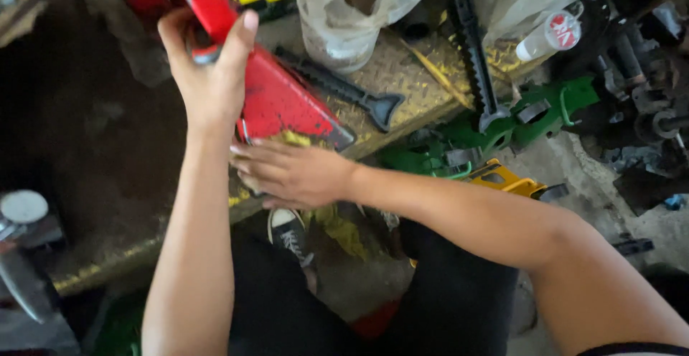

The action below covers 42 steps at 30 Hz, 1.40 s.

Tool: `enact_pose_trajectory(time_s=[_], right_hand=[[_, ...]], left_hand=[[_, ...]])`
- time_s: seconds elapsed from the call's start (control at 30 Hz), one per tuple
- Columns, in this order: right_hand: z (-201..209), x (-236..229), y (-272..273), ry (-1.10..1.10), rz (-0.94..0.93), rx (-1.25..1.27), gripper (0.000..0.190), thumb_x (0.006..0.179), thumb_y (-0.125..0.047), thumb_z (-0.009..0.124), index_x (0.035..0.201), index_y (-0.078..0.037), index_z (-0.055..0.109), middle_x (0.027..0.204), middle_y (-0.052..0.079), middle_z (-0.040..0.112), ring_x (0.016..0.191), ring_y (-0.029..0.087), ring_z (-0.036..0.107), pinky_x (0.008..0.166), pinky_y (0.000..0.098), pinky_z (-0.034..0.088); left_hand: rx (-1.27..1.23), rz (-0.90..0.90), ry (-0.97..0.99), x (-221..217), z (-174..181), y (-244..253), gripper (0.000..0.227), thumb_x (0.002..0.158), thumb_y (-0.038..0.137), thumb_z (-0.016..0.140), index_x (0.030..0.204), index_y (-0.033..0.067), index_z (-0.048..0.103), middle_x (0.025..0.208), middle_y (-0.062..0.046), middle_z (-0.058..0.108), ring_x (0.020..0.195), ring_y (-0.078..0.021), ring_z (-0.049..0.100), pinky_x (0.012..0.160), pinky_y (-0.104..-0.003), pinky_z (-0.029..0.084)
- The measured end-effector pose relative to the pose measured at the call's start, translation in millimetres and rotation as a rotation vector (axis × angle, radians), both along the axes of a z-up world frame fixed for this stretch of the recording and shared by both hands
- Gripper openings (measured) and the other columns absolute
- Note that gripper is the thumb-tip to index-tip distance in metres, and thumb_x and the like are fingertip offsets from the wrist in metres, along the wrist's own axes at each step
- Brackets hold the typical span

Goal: The person wipes a red metal tool with a yellow cloth, cleaning its handle and body. They rotate the tool to wipe different sides and then place it on the workbench.

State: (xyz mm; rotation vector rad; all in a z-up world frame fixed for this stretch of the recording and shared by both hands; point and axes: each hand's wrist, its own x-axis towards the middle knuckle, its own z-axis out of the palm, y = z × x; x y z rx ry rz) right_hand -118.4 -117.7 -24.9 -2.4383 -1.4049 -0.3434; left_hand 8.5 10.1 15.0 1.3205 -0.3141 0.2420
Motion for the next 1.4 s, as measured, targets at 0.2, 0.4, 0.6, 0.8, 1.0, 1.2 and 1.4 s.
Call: enact_pose_trajectory(time_s=[0.2, 0.4, 0.6, 0.8, 1.0, 1.2, 1.4], right_hand=[[26, 34, -16, -0.008, -0.169, 0.122, 0.031, 0.106, -0.018, 0.064, 0.136, -0.009, 0.06, 0.154, 0.017, 0.048, 0.149, 0.036, 0.047, 0.129, 0.0465, 0.041], [35, 53, -27, 0.212, -0.547, 0.434, 0.063, 0.114, -0.013, 0.051, 0.165, 0.001, 0.016, 0.17, 0.037, 0.01, 0.155, 0.049, 0.028, 0.126, 0.0451, 0.038], [9, 58, -17, 0.183, -0.541, 0.507, 0.055, 0.125, -0.014, 0.045, 0.165, -0.003, 0.008, 0.171, 0.021, 0.02, 0.162, 0.037, 0.029, 0.136, 0.0389, 0.033], [24, 39, -16, 0.073, -0.462, 0.349, 0.059, 0.119, -0.013, 0.049, 0.16, 0.008, 0.011, 0.165, 0.033, 0.012, 0.158, 0.046, 0.02, 0.135, 0.0426, 0.03], [18, 30, -21, -0.041, -0.425, 0.08, 0.067, 0.112, -0.013, 0.058, 0.161, 0.009, 0.018, 0.168, 0.031, 0.014, 0.161, 0.046, 0.016, 0.136, 0.0539, 0.024], [19, 48, -11, -0.025, -0.545, 0.186, 0.066, 0.11, -0.001, 0.05, 0.165, 0.011, 0.015, 0.166, 0.034, 0.009, 0.158, 0.049, 0.015, 0.136, 0.0523, 0.022], [37, 41, -14, 0.331, -0.494, 0.559, 0.058, 0.112, -0.005, 0.043, 0.163, 0.008, 0.018, 0.168, 0.032, 0.027, 0.154, 0.048, 0.041, 0.126, 0.0446, 0.044]], left_hand=[[0.083, 0.045, -0.079, -2, 2, 5, 0.056, 0.1, 0.016, 0.091, 0.133, 0.0024, 0.048, 0.121, -0.008, 0.063, 0.107, -0.0144, 0.063, 0.098, -0.03, 0.057], [-0.068, -0.019, -0.099, -9, 13, -6, 0.053, 0.094, 0.016, 0.086, 0.128, 0.0017, 0.047, 0.114, -0.007, 0.065, 0.102, -0.0141, 0.066, 0.094, -0.032, 0.059], [-0.073, 0.074, -0.094, -10, 4, -11, 0.048, 0.095, 0.015, 0.087, 0.124, -0.0003, 0.052, 0.111, -0.01, 0.072, 0.099, -0.0148, 0.072, 0.092, -0.031, 0.062], [0.056, 0.12, -0.183, -7, -14, -3, 0.049, 0.098, 0.016, 0.09, 0.126, 0.0011, 0.053, 0.115, -0.011, 0.074, 0.1, -0.0159, 0.073, 0.093, -0.032, 0.062], [0.058, 0.186, -0.19, -6, -19, -11, 0.047, 0.098, 0.018, 0.089, 0.126, 0.0018, 0.055, 0.113, -0.01, 0.072, 0.1, -0.0154, 0.072, 0.093, -0.032, 0.062], [0.08, 0.236, -0.115, -10, 2, -14, 0.045, 0.092, 0.019, 0.086, 0.118, 0.0002, 0.053, 0.106, -0.009, 0.069, 0.096, -0.0154, 0.067, 0.089, -0.031, 0.059], [0.047, 0.192, -0.2, -14, -1, -9, 0.05, 0.096, 0.021, 0.088, 0.124, 0.0023, 0.052, 0.109, -0.007, 0.07, 0.097, -0.0123, 0.066, 0.092, -0.028, 0.059]])
